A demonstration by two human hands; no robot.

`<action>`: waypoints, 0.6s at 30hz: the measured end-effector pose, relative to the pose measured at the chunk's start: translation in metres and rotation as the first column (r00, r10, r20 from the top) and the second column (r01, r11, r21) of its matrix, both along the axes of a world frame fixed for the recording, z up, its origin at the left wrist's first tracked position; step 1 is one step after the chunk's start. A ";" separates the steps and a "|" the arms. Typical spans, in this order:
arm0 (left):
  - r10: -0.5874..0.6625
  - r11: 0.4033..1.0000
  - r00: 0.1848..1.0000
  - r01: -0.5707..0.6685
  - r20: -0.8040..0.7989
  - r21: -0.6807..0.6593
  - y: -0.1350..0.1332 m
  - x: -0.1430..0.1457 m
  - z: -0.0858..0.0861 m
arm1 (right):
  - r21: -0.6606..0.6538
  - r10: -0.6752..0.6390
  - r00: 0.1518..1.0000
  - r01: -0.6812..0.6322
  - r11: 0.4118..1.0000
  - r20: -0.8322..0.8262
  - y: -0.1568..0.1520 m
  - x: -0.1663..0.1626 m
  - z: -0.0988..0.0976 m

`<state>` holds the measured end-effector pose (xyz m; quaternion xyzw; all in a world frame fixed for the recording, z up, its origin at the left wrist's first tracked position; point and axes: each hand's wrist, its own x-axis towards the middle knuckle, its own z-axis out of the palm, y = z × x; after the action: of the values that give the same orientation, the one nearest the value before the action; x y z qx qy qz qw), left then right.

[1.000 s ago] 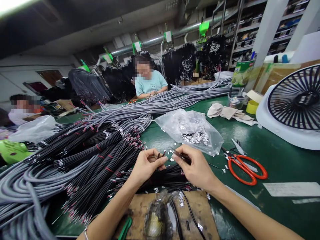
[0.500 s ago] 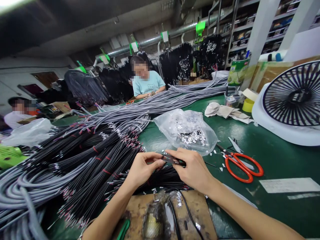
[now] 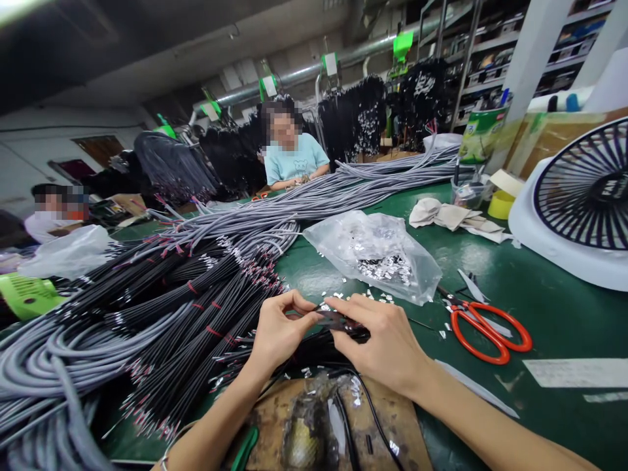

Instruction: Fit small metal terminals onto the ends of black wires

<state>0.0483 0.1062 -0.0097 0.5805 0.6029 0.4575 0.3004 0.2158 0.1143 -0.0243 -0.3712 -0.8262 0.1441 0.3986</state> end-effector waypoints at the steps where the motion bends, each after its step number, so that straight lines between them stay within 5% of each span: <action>1: -0.002 1.000 1.000 0.002 0.004 0.004 0.000 0.000 0.000 | 0.032 -0.021 1.000 0.021 0.999 0.020 -0.001 0.000 0.000; 9: 0.008 1.000 1.000 -0.008 0.008 0.013 -0.003 0.003 0.002 | 0.450 -0.288 0.949 0.201 0.870 0.132 -0.001 0.003 0.002; 18: 0.009 1.000 1.000 -0.009 0.008 0.005 -0.003 0.004 0.001 | 0.522 -0.338 0.922 0.198 0.829 0.188 -0.002 0.006 0.004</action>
<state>0.0526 0.1037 -0.0083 0.5767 0.6032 0.4626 0.2994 0.2214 0.1127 -0.0204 -0.3862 -0.8211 -0.1821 0.3789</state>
